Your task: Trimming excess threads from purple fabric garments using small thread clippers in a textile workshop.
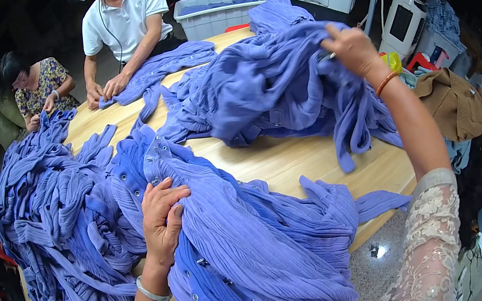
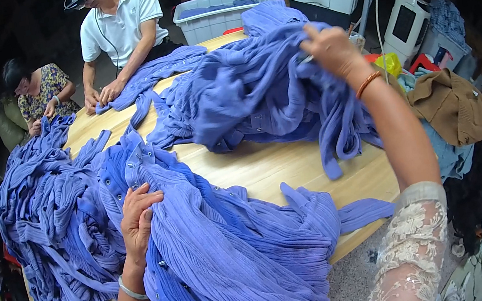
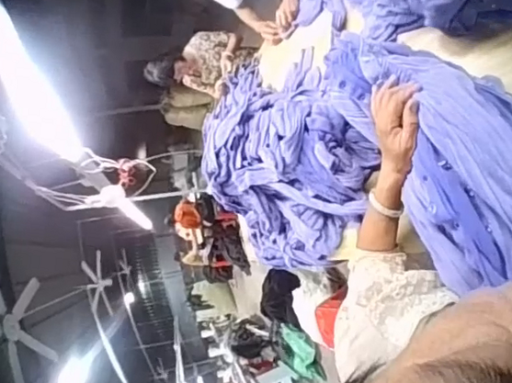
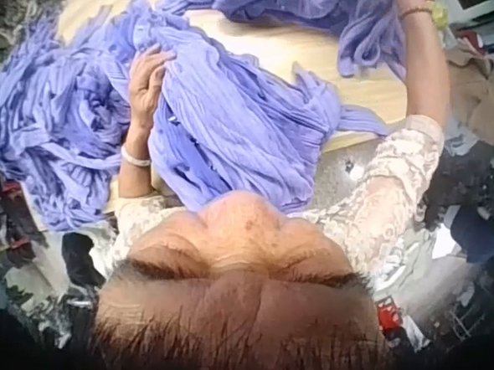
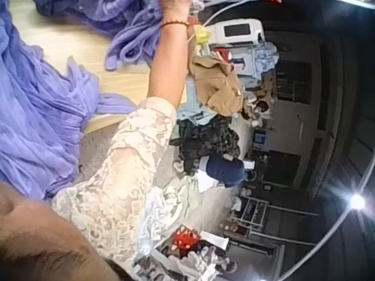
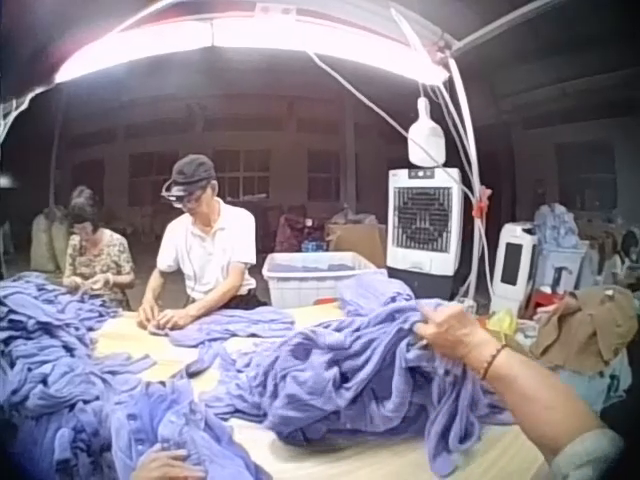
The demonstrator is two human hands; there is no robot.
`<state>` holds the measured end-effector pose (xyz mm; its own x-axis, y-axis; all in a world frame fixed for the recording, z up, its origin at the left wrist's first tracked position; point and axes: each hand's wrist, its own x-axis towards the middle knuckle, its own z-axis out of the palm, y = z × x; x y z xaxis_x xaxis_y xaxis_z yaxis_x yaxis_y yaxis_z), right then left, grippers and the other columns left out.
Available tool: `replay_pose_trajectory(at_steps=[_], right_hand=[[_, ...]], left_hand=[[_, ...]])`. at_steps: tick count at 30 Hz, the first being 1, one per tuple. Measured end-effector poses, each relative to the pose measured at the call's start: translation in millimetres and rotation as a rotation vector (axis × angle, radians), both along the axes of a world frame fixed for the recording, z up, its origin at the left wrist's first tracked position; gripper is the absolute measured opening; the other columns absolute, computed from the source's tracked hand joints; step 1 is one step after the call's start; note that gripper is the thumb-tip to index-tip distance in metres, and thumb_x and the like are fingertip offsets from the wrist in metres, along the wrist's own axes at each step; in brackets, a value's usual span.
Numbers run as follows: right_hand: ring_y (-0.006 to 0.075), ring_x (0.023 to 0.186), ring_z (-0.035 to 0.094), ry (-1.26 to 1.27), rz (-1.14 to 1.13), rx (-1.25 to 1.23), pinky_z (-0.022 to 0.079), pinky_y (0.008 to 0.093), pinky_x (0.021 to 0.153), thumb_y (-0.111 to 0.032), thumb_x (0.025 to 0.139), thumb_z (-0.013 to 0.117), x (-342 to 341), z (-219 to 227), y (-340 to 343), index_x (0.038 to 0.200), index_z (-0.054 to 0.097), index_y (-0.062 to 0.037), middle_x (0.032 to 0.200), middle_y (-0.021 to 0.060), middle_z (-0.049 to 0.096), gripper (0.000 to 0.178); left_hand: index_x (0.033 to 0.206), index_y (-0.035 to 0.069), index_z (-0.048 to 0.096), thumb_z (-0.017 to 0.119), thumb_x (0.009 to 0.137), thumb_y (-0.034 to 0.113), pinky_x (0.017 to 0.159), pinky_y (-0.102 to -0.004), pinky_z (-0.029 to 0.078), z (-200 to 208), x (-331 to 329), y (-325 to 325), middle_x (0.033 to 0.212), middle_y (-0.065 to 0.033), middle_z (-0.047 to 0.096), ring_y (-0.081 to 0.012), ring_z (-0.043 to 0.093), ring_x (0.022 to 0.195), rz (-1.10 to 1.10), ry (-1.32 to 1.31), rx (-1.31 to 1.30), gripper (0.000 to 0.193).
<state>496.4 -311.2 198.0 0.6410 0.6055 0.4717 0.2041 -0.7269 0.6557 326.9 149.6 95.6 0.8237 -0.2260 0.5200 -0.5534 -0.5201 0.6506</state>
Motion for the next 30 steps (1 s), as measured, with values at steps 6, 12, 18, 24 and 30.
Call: replay_pose_trajectory(at_steps=[6, 12, 18, 24, 30], right_hand=[[0.0300, 0.083, 0.067, 0.322, -0.388, 0.135, 0.054, 0.0394, 0.071, -0.009, 0.082, 0.053, 12, -55, -45, 0.083, 0.070, -0.0100, 0.099, 0.0151, 0.064, 0.017], [0.0306, 0.079, 0.068, 0.174, -0.664, 0.195, 0.055, 0.0407, 0.065, -0.005, 0.082, 0.054, -25, -29, -27, 0.098, 0.066, -0.0092, 0.094, 0.0182, 0.064, 0.021], [0.0248, 0.053, 0.059, 0.347, 0.202, 0.254, 0.050, 0.0364, 0.046, -0.002, 0.079, 0.054, -78, -55, 123, 0.134, 0.047, -0.0180, 0.075, 0.0097, 0.055, 0.057], [0.0241, 0.059, 0.064, 0.551, 0.086, 0.232, 0.052, 0.0360, 0.053, -0.009, 0.083, 0.054, -39, -161, 162, 0.143, 0.035, -0.0146, 0.073, 0.0118, 0.061, 0.064], [0.0387, 0.066, 0.063, 0.373, 0.219, 0.673, 0.050, 0.0495, 0.058, -0.005, 0.078, 0.053, 11, -131, 196, 0.094, 0.052, -0.0071, 0.074, 0.0187, 0.063, 0.016]], left_hand=[[0.102, 0.012, 0.069, 0.056, 0.091, 0.025, 0.112, -0.0494, 0.019, -1, 0, -1, 0.105, -0.0043, 0.068, -0.0265, 0.052, 0.119, 0.010, 0.010, -0.001, 0.022], [0.103, 0.013, 0.069, 0.056, 0.091, 0.027, 0.112, -0.0494, 0.017, 1, 1, 0, 0.107, -0.0044, 0.067, -0.0270, 0.049, 0.122, -0.016, 0.014, -0.011, 0.023], [0.103, 0.013, 0.069, 0.057, 0.090, 0.026, 0.111, -0.0495, 0.019, 2, -2, 6, 0.106, -0.0046, 0.067, -0.0270, 0.050, 0.121, 0.022, 0.016, 0.035, 0.022], [0.101, 0.013, 0.068, 0.058, 0.089, 0.024, 0.110, -0.0496, 0.020, -3, 0, -4, 0.105, -0.0037, 0.068, -0.0271, 0.052, 0.119, 0.010, -0.001, 0.001, 0.020], [0.102, 0.013, 0.069, 0.058, 0.090, 0.028, 0.110, -0.0495, 0.020, -4, 2, 2, 0.104, -0.0040, 0.068, -0.0271, 0.052, 0.119, 0.009, -0.003, -0.011, 0.022]])
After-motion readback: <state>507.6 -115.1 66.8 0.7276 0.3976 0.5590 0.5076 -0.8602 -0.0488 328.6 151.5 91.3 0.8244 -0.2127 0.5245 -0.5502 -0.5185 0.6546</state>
